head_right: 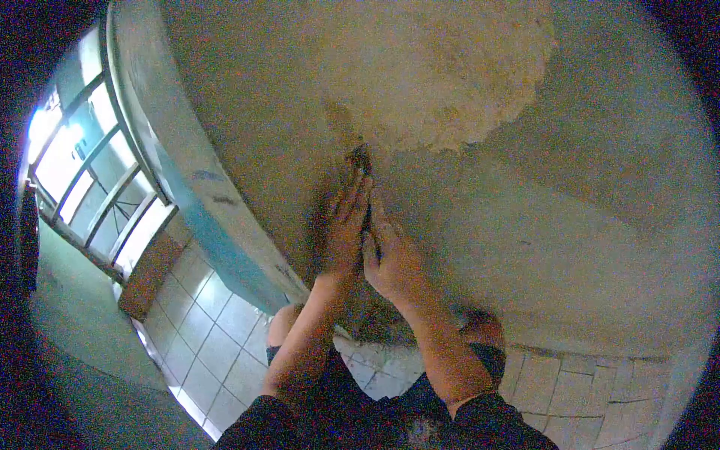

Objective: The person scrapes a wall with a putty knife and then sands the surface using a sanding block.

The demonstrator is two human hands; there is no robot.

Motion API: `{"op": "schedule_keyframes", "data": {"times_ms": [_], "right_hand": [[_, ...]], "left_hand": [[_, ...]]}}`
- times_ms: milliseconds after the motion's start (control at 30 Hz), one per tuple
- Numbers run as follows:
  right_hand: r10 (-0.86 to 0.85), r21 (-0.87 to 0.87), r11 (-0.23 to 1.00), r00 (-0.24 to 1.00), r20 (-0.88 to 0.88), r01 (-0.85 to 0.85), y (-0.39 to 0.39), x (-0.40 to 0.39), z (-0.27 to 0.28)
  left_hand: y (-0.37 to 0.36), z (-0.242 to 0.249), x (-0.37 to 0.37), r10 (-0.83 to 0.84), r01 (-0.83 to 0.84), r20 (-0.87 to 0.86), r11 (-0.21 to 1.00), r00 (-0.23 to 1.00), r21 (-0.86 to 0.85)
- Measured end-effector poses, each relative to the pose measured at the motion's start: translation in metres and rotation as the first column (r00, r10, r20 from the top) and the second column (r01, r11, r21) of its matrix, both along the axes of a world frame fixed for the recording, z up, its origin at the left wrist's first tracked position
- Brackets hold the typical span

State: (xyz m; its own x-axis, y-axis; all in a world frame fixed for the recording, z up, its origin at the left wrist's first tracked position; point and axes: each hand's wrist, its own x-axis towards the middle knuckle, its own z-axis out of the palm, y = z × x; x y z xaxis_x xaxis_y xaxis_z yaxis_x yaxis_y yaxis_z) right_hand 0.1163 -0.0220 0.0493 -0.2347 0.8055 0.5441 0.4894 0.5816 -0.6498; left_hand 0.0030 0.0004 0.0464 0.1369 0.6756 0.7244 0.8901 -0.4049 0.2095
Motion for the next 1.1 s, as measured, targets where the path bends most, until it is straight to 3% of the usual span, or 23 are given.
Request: {"op": "schedule_keyframes", "data": {"times_ms": [33,67,167,233,267,333,367,433,467,533,600,700,767,867,900,933,967,1000,1033,1067,1100], "right_hand": [[-0.003,0.121,0.993,0.997,-0.071,0.011,0.004,-0.004,0.001],[-0.012,0.121,0.992,0.997,-0.076,0.021,0.009,-0.006,0.006],[0.017,-0.027,0.999,0.995,-0.096,-0.020,0.019,-0.009,0.012],[-0.058,0.217,0.973,0.993,-0.104,0.080,0.020,-0.010,-0.001],[-0.054,0.219,0.973,0.992,-0.111,0.077,0.011,-0.010,-0.003],[-0.130,0.138,0.977,0.965,-0.229,0.164,-0.009,-0.007,-0.003],[-0.129,0.136,0.977,0.966,-0.223,0.162,-0.009,-0.006,0.000],[-0.143,-0.098,0.987,0.981,-0.133,0.130,-0.006,-0.003,0.008],[-0.147,-0.121,0.984,0.982,-0.122,0.132,-0.006,-0.002,0.012],[-0.066,-0.005,0.998,0.976,-0.208,0.066,-0.008,-0.003,0.018],[-0.087,-0.082,0.994,0.986,-0.145,0.076,-0.017,0.005,0.015],[-0.152,-0.189,0.972,0.987,-0.042,0.141,-0.031,0.033,-0.024],[-0.195,-0.244,0.950,0.980,0.026,0.196,-0.036,0.062,-0.062],[-0.246,-0.385,0.880,0.960,0.134,0.279,-0.046,0.104,-0.109],[-0.140,-0.417,0.887,0.975,0.171,0.200,-0.047,0.115,-0.115],[-0.031,-0.449,0.886,0.979,0.199,0.119,-0.047,0.126,-0.121],[-0.050,-0.462,0.877,0.980,0.190,0.134,-0.052,0.135,-0.125],[-0.065,-0.510,0.838,0.962,0.264,0.196,-0.058,0.145,-0.132],[-0.070,-0.553,0.792,0.939,0.337,0.258,-0.061,0.151,-0.138],[-0.082,-0.569,0.777,0.940,0.331,0.268,-0.064,0.155,-0.142],[-0.123,-0.550,0.800,0.962,0.243,0.241,-0.066,0.159,-0.146]], "left_hand": [[0.003,0.004,-0.001,0.002,-0.001,0.050,1.000,0.999,-0.025],[0.005,0.010,0.000,0.002,0.003,0.102,0.998,0.995,-0.055],[0.004,0.031,-0.003,-0.001,0.001,0.073,1.000,0.997,0.004],[0.006,0.018,-0.001,-0.027,0.027,0.022,1.000,0.999,0.009],[0.006,0.012,0.000,-0.051,0.052,-0.028,0.998,0.998,0.022],[0.007,0.006,0.004,-0.102,0.102,-0.004,0.995,0.995,-0.003],[0.005,0.003,0.006,-0.157,0.159,0.033,0.986,0.987,-0.042],[0.011,0.009,0.006,-0.151,0.151,0.053,0.988,0.987,0.007],[0.011,0.015,0.005,-0.142,0.138,0.063,0.988,0.988,0.068],[-0.001,0.022,0.000,-0.194,0.194,0.146,0.981,0.970,0.011],[-0.026,0.022,-0.007,-0.222,0.244,0.252,0.968,0.942,-0.060],[-0.062,0.006,-0.026,-0.181,0.228,0.259,0.959,0.949,-0.168],[-0.073,-0.008,-0.044,-0.265,0.261,0.217,0.964,0.939,0.049],[-0.091,0.010,-0.054,-0.262,0.253,0.139,0.964,0.955,0.075],[-0.087,0.015,-0.054,-0.276,0.270,0.140,0.961,0.951,0.055],[-0.081,0.019,-0.053,-0.292,0.283,0.042,0.948,0.956,0.144],[-0.077,0.020,-0.054,-0.302,0.307,-0.057,0.923,0.951,0.233],[-0.069,0.017,-0.057,-0.322,0.328,-0.062,0.921,0.945,0.213],[-0.056,0.014,-0.063,-0.250,0.296,-0.174,0.894,0.953,0.337],[-0.046,0.009,-0.067,-0.164,0.277,-0.270,0.842,0.949,0.462],[-0.041,0.006,-0.068,-0.186,0.295,-0.273,0.845,0.944,0.446]]}}
